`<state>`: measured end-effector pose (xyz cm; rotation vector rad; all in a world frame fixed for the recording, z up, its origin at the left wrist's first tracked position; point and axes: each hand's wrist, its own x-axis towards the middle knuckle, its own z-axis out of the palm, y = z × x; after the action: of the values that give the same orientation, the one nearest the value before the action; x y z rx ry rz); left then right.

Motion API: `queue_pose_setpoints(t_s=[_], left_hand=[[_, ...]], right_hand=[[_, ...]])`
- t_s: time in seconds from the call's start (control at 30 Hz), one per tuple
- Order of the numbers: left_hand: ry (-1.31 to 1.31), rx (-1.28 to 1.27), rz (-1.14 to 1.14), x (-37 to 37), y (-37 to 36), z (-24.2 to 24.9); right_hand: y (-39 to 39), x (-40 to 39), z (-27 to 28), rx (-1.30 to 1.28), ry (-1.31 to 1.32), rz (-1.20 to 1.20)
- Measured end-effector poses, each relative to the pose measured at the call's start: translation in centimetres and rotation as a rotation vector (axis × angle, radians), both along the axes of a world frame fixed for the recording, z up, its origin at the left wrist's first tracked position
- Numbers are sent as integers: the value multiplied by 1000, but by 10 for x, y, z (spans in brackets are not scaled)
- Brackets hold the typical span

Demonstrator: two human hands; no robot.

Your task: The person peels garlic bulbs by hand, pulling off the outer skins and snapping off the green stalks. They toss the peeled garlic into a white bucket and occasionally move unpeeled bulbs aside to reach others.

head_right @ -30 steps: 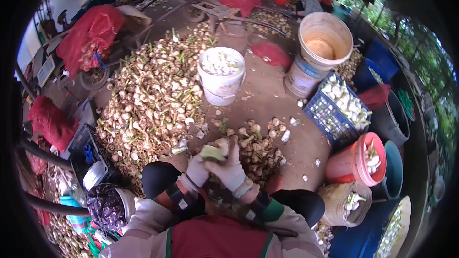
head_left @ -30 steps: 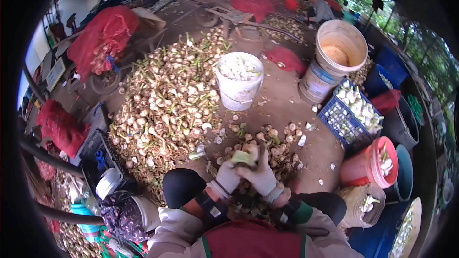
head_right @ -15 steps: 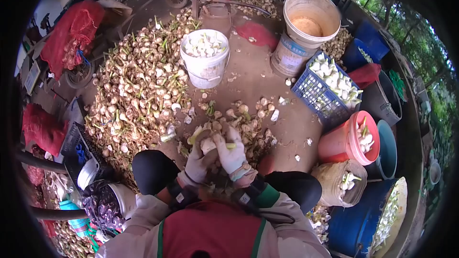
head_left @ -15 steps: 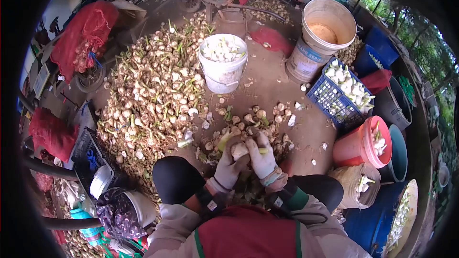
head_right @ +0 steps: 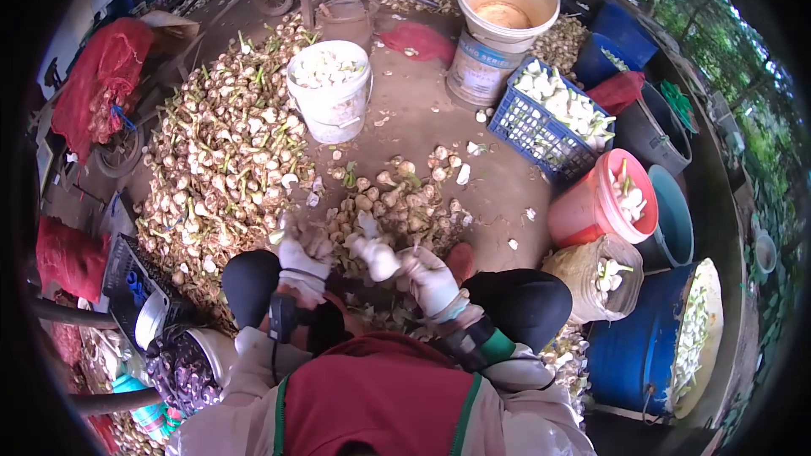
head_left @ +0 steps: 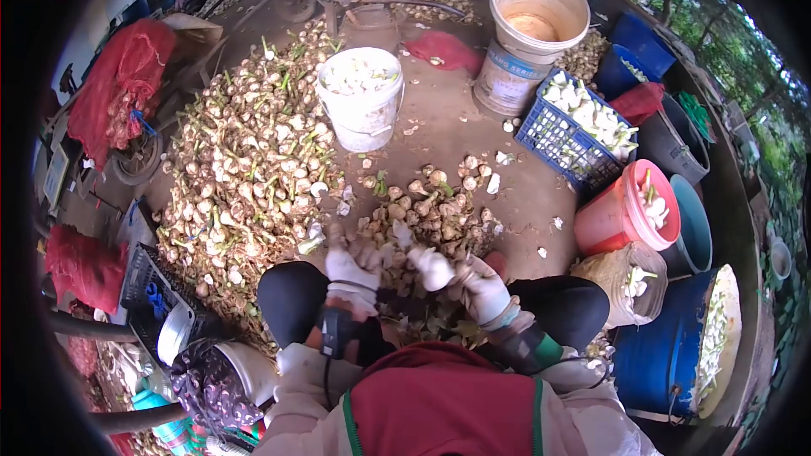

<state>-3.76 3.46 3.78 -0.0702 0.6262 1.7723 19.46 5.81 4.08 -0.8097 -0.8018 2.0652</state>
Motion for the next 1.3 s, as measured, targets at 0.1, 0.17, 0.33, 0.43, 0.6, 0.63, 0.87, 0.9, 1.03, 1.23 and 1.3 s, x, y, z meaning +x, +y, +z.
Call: queue_pose_setpoints(t_s=[0.1,0.17,0.33,0.43,0.6,0.63,0.87,0.9,1.03,1.23,1.3], left_hand=[[373,25,-142,42,-6,-7],[402,338,-483,65,-20,-11],[515,357,-705,79,-48,-34],[781,236,-632,87,-55,-49],[653,62,-688,98,-51,-41],[646,43,-678,102,-48,-43],[353,7,-656,118,-22,-60],[423,-11,-627,113,-14,-73],[390,-169,-533,97,17,-96],[552,-205,-745,126,12,-161],[649,-215,-891,123,13,-149]], right_hand=[[0,19,5,-269,238,134],[-9,24,-6,-353,179,200],[-38,37,-18,-413,245,324],[-57,35,-37,-368,-61,126],[-48,35,-48,-314,-36,-46],[-45,34,-55,-170,-235,-166],[7,62,-115,319,-684,-534],[13,76,-109,136,-600,-556],[41,161,-75,437,-993,-754],[71,312,1,610,-1609,-1195],[86,355,-23,600,-2272,-976]])
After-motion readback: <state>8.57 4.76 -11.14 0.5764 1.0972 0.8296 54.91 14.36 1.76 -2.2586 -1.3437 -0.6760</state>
